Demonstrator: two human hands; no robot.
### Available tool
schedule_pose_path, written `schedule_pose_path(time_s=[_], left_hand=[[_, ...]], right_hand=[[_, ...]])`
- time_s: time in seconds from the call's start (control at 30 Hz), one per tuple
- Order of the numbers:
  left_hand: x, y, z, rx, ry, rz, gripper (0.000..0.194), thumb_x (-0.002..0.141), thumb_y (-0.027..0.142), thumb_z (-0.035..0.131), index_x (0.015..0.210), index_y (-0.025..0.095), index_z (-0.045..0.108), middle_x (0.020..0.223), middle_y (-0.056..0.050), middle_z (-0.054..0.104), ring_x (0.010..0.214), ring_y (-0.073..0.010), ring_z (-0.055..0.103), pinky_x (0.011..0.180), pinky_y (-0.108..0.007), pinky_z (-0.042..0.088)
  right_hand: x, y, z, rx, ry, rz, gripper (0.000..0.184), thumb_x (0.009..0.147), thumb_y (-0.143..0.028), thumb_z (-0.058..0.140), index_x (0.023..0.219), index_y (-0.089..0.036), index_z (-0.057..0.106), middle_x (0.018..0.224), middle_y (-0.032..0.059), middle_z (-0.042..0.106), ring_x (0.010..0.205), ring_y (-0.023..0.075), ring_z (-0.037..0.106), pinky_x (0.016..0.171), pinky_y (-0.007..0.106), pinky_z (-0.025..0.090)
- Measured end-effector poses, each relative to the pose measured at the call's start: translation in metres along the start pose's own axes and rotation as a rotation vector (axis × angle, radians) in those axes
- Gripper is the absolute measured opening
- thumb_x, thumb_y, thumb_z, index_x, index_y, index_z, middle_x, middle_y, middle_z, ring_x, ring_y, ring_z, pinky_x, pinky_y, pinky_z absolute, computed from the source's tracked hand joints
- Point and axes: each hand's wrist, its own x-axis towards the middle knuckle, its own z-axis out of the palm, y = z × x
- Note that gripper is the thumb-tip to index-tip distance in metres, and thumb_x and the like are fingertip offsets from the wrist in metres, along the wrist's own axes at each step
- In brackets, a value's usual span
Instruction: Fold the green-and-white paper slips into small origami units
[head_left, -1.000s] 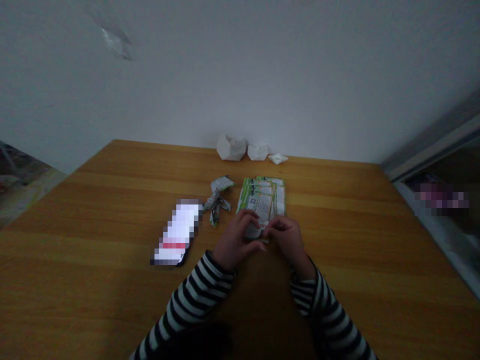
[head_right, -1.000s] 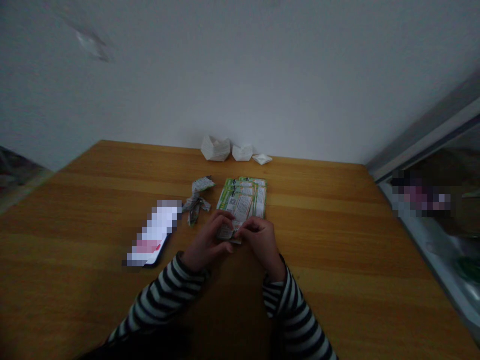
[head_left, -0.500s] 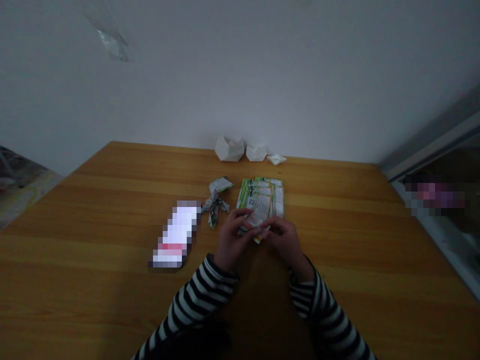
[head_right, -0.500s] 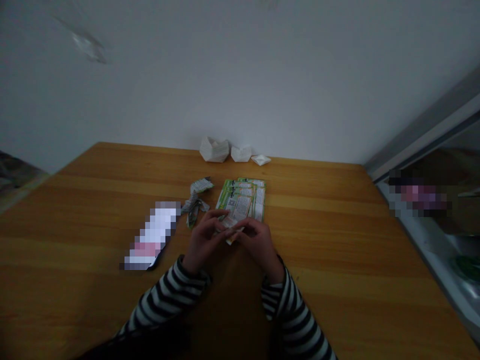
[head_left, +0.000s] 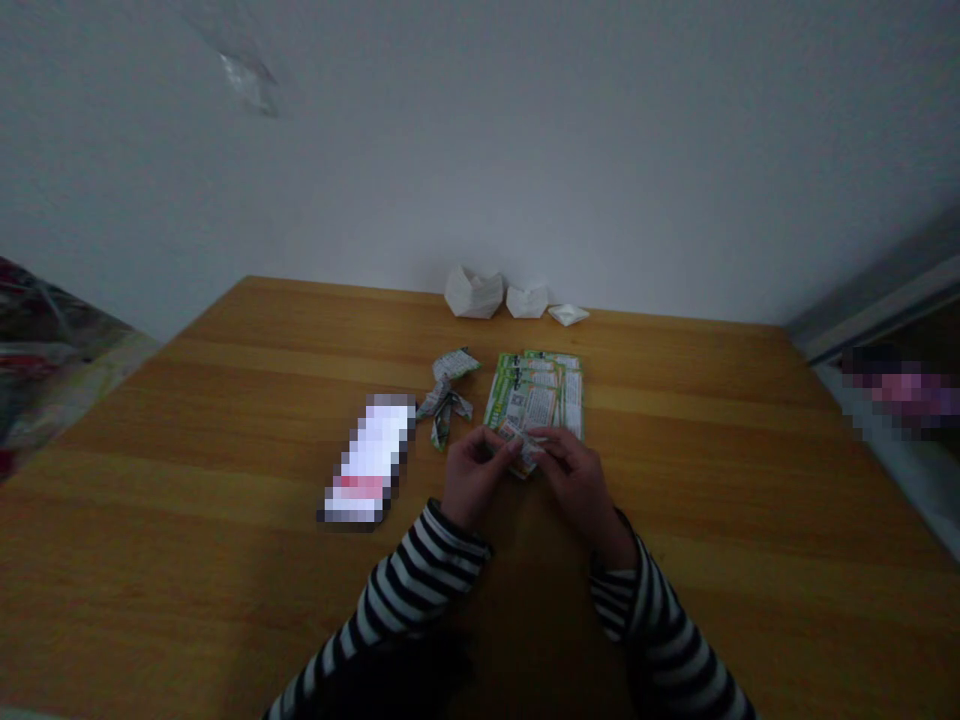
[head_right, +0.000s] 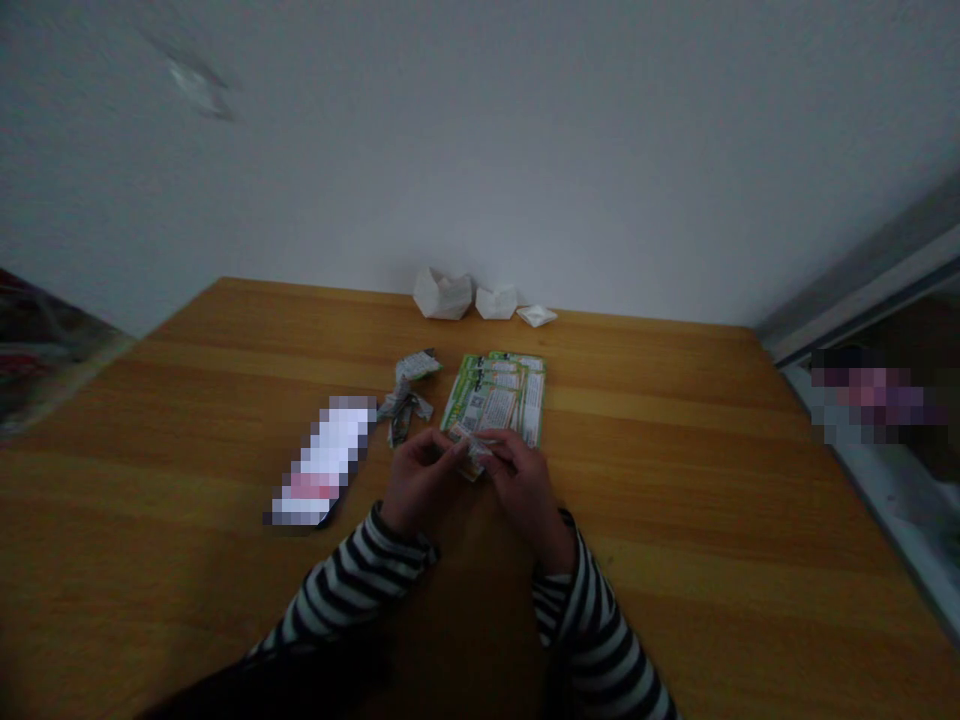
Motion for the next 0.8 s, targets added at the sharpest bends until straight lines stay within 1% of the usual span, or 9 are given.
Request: schedule_pose_path(time_s=[0.07, 0.1, 0.2, 0.3, 0.43, 0.63, 0.8], left_hand=[[-0.001, 0.000, 0.001, 0.009, 0.019, 0.030, 0.027, 0.070, 0.032, 0.074, 0.060, 0.015, 0.057, 0.059, 0.002, 0.063, 0.056, -0.0104, 0.056, 0.057, -0.022, 0.046], [-0.002, 0.000, 0.002, 0.020, 0.038, 0.040, 0.027, 0.070, 0.032, 0.074, 0.060, 0.015, 0.057, 0.060, 0.002, 0.063, 0.057, -0.0105, 0.057, 0.058, -0.022, 0.047], [-0.003, 0.000, 0.003, 0.054, 0.116, 0.058, 0.026, 0.069, 0.031, 0.076, 0.060, 0.015, 0.058, 0.059, 0.002, 0.062, 0.056, -0.0104, 0.057, 0.056, -0.021, 0.047], [-0.005, -0.002, 0.005, 0.057, 0.151, 0.074, 0.025, 0.068, 0.030, 0.076, 0.062, 0.015, 0.058, 0.061, 0.002, 0.062, 0.057, -0.0104, 0.057, 0.056, -0.021, 0.047], [-0.007, -0.003, 0.007, 0.048, 0.161, 0.084, 0.023, 0.069, 0.029, 0.076, 0.063, 0.015, 0.059, 0.064, 0.001, 0.064, 0.059, -0.0106, 0.058, 0.058, -0.021, 0.047], [-0.008, -0.005, 0.009, 0.051, 0.195, 0.067, 0.023, 0.069, 0.030, 0.076, 0.065, 0.015, 0.060, 0.065, -0.001, 0.065, 0.061, -0.0123, 0.060, 0.060, -0.023, 0.049], [-0.009, -0.003, 0.011, 0.082, 0.223, 0.071, 0.023, 0.069, 0.030, 0.076, 0.063, 0.014, 0.060, 0.063, 0.000, 0.064, 0.059, -0.0109, 0.058, 0.058, -0.022, 0.047]], right_hand=[[-0.001, 0.000, 0.003, 0.049, 0.005, 0.033, 0.027, 0.084, -0.026, 0.058, 0.111, -0.021, 0.060, 0.087, 0.0035, 0.074, 0.080, 0.0187, 0.070, 0.073, 0.029, 0.055], [-0.001, 0.000, 0.005, 0.058, 0.012, 0.039, 0.027, 0.085, -0.027, 0.058, 0.111, -0.021, 0.061, 0.087, 0.0036, 0.074, 0.081, 0.0188, 0.070, 0.072, 0.029, 0.055], [-0.002, 0.000, 0.010, 0.081, 0.058, 0.044, 0.019, 0.084, -0.027, 0.059, 0.100, -0.021, 0.065, 0.089, 0.0037, 0.074, 0.081, 0.0191, 0.070, 0.073, 0.030, 0.055], [-0.004, -0.001, 0.013, 0.122, 0.115, 0.087, 0.015, 0.082, -0.029, 0.061, 0.092, -0.020, 0.067, 0.084, 0.0030, 0.075, 0.077, 0.0195, 0.070, 0.070, 0.030, 0.056], [-0.004, -0.004, 0.015, 0.170, 0.130, 0.138, 0.017, 0.081, -0.032, 0.062, 0.090, -0.020, 0.069, 0.080, 0.0026, 0.075, 0.074, 0.0192, 0.070, 0.067, 0.030, 0.056], [-0.005, -0.006, 0.016, 0.214, 0.156, 0.165, 0.018, 0.080, -0.032, 0.063, 0.089, -0.019, 0.071, 0.079, 0.0026, 0.075, 0.071, 0.0186, 0.069, 0.066, 0.030, 0.055], [-0.005, -0.006, 0.018, 0.237, 0.177, 0.177, 0.016, 0.078, -0.032, 0.064, 0.084, -0.019, 0.071, 0.075, 0.0021, 0.074, 0.068, 0.0174, 0.067, 0.065, 0.028, 0.053]])
